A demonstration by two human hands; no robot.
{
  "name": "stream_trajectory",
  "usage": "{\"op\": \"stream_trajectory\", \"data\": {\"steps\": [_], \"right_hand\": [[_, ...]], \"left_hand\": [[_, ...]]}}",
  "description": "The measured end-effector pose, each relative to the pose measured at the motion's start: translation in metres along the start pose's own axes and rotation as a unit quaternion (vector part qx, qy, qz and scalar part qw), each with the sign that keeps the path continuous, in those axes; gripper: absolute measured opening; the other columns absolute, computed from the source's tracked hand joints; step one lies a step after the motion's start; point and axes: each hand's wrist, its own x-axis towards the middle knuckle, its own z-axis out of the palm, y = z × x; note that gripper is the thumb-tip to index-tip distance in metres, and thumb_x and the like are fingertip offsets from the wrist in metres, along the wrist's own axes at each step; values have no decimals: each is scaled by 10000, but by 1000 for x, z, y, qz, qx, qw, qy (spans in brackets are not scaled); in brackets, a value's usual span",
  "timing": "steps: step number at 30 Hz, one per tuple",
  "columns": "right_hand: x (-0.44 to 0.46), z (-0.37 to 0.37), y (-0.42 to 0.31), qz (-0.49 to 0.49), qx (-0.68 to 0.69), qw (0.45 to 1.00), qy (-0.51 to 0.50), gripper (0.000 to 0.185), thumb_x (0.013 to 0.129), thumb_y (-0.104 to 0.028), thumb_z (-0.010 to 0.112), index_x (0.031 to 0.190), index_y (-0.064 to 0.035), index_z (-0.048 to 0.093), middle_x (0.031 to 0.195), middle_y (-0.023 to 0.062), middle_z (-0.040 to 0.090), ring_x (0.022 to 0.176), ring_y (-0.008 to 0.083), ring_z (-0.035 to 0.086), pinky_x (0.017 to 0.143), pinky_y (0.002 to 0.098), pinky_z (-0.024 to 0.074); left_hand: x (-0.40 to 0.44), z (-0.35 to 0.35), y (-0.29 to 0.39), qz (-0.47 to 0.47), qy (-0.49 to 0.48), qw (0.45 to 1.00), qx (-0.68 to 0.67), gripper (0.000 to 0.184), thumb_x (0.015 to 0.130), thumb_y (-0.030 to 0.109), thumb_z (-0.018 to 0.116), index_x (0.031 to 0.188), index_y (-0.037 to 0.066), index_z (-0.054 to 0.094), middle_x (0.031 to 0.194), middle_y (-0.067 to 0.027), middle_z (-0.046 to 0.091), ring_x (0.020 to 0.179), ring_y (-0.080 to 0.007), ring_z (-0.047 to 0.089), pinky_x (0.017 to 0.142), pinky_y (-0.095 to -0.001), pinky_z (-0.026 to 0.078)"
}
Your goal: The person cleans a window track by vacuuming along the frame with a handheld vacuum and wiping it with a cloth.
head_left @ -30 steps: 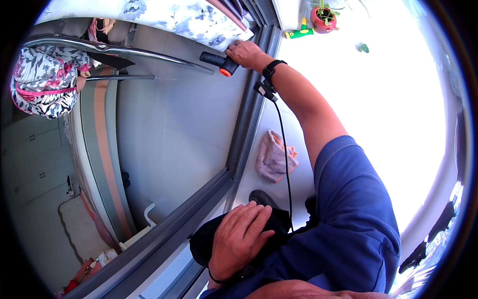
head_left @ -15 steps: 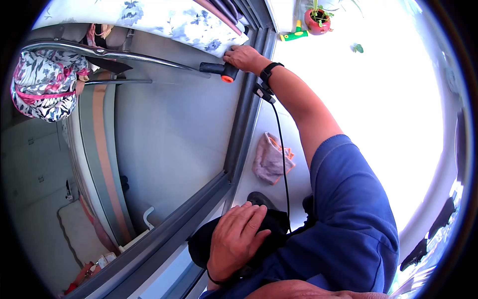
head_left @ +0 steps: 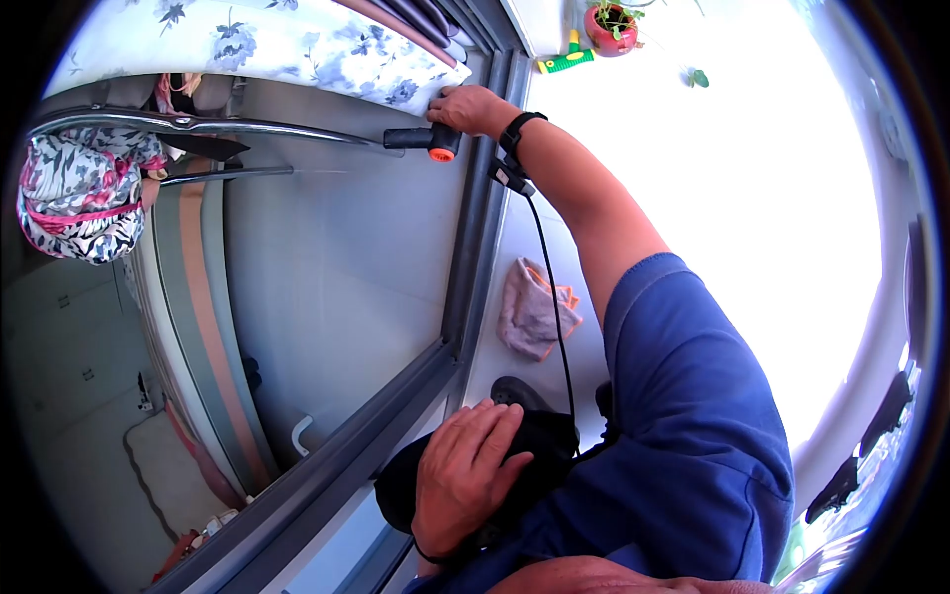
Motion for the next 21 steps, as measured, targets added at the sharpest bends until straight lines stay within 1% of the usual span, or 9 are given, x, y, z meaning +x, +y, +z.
{"op": "stream_trajectory", "data": {"steps": [2,4,5,8,10,12,13,16,21], "right_hand": [[-5,-3,2,-4,1,1000,-6,431,837,-14,758,1224,-170,652,1114,16,696,1098,252,635,949,378,573],[-9,3,2,-35,-1,999,1,332,797,-39,742,1091,-172,665,1096,2,696,1122,252,646,940,373,568],[-6,6,-1,-48,1,999,0,360,779,-28,748,1094,-181,664,1098,-9,695,1111,253,650,926,376,572],[-3,7,-5,-56,19,998,-10,356,780,-28,742,1092,-181,664,1081,-17,699,1093,253,655,913,380,576],[-3,1,-4,-53,-7,999,-12,350,789,-40,736,1102,-179,665,1055,-15,703,1086,252,658,905,383,579],[1,-4,-4,4,25,1000,-5,501,777,-11,785,1228,-177,642,1149,9,695,1147,257,640,991,386,565],[0,-8,0,10,12,1000,-27,535,774,-5,786,1257,-177,634,1174,5,689,1178,255,631,1004,383,560],[2,-5,1,24,14,999,-24,555,774,-3,787,1277,-174,627,1190,7,684,1191,256,625,1005,388,558],[4,-1,-2,15,3,1000,5,541,790,9,764,1281,-171,627,1195,4,678,1173,267,622,1002,380,559]], "left_hand": [[1,1,1,5,-2,1000,-1,523,819,217,815,1289,43,663,1206,-138,682,1150,-345,664,1007,-468,519],[2,2,3,3,-3,1000,0,530,812,216,817,1288,42,664,1204,-140,681,1151,-347,663,1009,-469,516],[2,2,3,7,-6,1000,1,530,812,216,817,1288,42,664,1204,-140,681,1151,-347,663,1009,-469,516],[5,5,5,6,-7,1000,5,534,810,214,819,1290,42,663,1203,-140,680,1151,-348,662,1010,-468,513],[5,6,5,8,-2,1000,14,539,804,207,822,1291,42,662,1201,-140,680,1152,-346,662,1008,-467,512],[5,5,5,8,-6,1000,15,541,802,204,824,1292,42,663,1200,-141,680,1151,-347,662,1006,-466,513],[4,5,6,6,-8,1000,16,543,799,202,825,1292,41,663,1200,-141,679,1151,-347,662,1004,-466,513],[2,5,7,-5,-7,1000,21,542,800,200,825,1292,43,664,1199,-140,677,1153,-348,660,1005,-465,513],[3,7,11,-5,-4,1000,16,544,802,202,823,1296,42,661,1200,-139,676,1160,-347,658,1013,-465,509]]}}
